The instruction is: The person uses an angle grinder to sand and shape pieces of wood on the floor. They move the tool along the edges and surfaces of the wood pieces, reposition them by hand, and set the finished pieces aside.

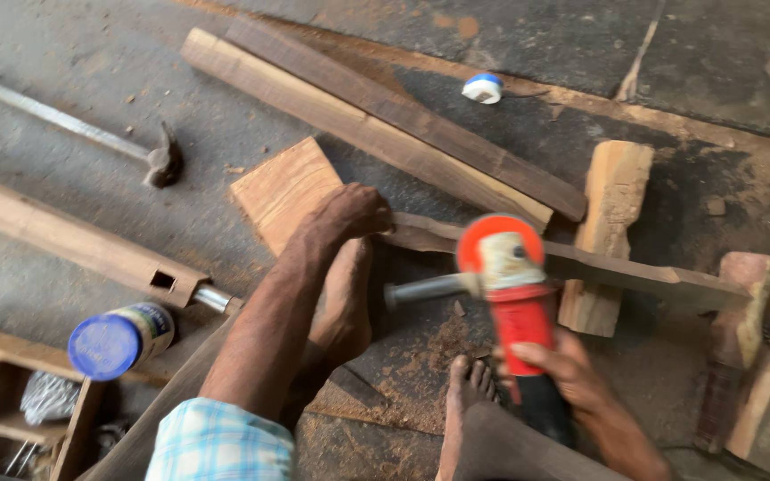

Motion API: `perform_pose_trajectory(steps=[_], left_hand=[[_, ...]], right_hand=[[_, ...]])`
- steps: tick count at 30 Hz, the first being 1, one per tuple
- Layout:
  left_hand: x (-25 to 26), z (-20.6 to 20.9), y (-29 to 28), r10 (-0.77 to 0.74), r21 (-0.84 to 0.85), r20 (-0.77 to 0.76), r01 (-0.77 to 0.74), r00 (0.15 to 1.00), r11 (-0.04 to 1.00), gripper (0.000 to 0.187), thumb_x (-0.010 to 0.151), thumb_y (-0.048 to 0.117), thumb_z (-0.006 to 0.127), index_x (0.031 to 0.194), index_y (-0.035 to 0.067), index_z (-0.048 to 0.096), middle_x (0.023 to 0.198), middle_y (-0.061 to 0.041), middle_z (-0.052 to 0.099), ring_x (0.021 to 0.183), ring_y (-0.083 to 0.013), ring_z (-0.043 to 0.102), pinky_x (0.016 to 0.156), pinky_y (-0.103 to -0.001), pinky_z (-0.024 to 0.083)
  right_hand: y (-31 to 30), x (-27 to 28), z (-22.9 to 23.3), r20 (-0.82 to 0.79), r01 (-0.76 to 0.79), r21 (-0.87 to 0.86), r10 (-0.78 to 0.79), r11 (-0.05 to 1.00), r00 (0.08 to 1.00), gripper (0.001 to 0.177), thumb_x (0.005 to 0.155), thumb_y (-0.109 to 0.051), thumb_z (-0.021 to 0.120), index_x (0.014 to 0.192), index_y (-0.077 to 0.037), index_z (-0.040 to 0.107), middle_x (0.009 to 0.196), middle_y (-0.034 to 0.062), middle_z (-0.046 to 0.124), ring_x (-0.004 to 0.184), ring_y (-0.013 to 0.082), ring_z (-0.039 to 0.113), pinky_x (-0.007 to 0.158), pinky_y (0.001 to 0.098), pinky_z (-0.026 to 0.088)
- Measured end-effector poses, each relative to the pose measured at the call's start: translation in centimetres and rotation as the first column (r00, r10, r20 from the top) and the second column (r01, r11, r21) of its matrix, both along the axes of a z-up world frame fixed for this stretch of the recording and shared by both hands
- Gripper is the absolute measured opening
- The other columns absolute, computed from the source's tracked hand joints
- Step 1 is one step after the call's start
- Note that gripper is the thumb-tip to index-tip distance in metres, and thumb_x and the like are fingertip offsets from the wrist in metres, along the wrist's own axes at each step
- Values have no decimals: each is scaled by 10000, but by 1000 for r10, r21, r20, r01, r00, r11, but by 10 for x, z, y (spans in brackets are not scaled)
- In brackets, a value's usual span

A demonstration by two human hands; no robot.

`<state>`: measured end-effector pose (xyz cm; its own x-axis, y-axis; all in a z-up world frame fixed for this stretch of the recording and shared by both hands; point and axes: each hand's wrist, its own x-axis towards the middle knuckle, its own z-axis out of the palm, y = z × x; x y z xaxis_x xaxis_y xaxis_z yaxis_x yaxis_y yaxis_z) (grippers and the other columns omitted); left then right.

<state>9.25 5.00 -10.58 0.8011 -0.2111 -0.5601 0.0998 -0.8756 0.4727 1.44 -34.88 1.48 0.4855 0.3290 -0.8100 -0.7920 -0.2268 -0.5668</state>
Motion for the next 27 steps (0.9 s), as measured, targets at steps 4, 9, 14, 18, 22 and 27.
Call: perform_pose_trajectory(steps=[4, 9, 14, 18, 22, 27], left_hand=[[7, 12, -8, -1, -9, -11, 0, 1000, 1000, 271, 898, 392, 740, 1122, 252, 802, 1045, -26, 792, 937, -234, 750, 849, -400, 605], [5, 28, -3, 39, -13, -51, -39, 998, 999, 263, 889, 368, 740, 1118, 261, 813, 1062, -39, 795, 984, -268, 751, 910, -431, 586], [8, 31, -4, 82, 8, -103, -81, 991, 997, 334, 861, 376, 773, 1174, 259, 785, 1100, -29, 783, 1016, -251, 740, 929, -439, 579], [4, 15, -2, 54, -36, 67, -52, 996, 998, 376, 831, 381, 810, 1165, 212, 776, 1101, -55, 777, 1033, -267, 721, 936, -438, 573], [-3, -7, -2, -13, -70, 399, 44, 917, 997, 400, 776, 366, 871, 1086, 123, 797, 1073, -110, 763, 1065, -313, 670, 943, -449, 544], [-29, -28, -25, 16, -1, 486, -18, 874, 1000, 242, 965, 215, 761, 1125, 56, 674, 1007, -114, 699, 928, -262, 657, 869, -407, 572]], right_hand=[[23, -5, -9, -7, -53, 60, 53, 997, 999, 686, 722, -385, 794, 1202, 57, 581, 917, 192, 750, 661, 241, 722, 566, 393, 648], [3, -9, -22, 51, -45, 47, 43, 998, 998, 726, 702, -424, 806, 1199, 56, 584, 914, 192, 733, 679, 229, 748, 574, 380, 677], [-50, -11, -15, 37, 9, -49, -7, 999, 999, 739, 679, -401, 797, 1229, 43, 582, 929, 222, 739, 721, 261, 759, 630, 416, 685], [-75, -14, -1, 11, 95, -82, -95, 992, 995, 711, 709, -380, 783, 1223, 75, 600, 955, 201, 734, 762, 266, 744, 640, 426, 646], [-74, -10, -1, 36, 74, 22, -75, 997, 997, 673, 727, -363, 789, 1181, 110, 639, 939, 213, 740, 764, 263, 756, 651, 414, 656], [-46, -8, 1, -40, 85, 77, -82, 993, 996, 676, 736, -345, 815, 1174, 135, 629, 940, 217, 726, 755, 264, 740, 675, 420, 651]])
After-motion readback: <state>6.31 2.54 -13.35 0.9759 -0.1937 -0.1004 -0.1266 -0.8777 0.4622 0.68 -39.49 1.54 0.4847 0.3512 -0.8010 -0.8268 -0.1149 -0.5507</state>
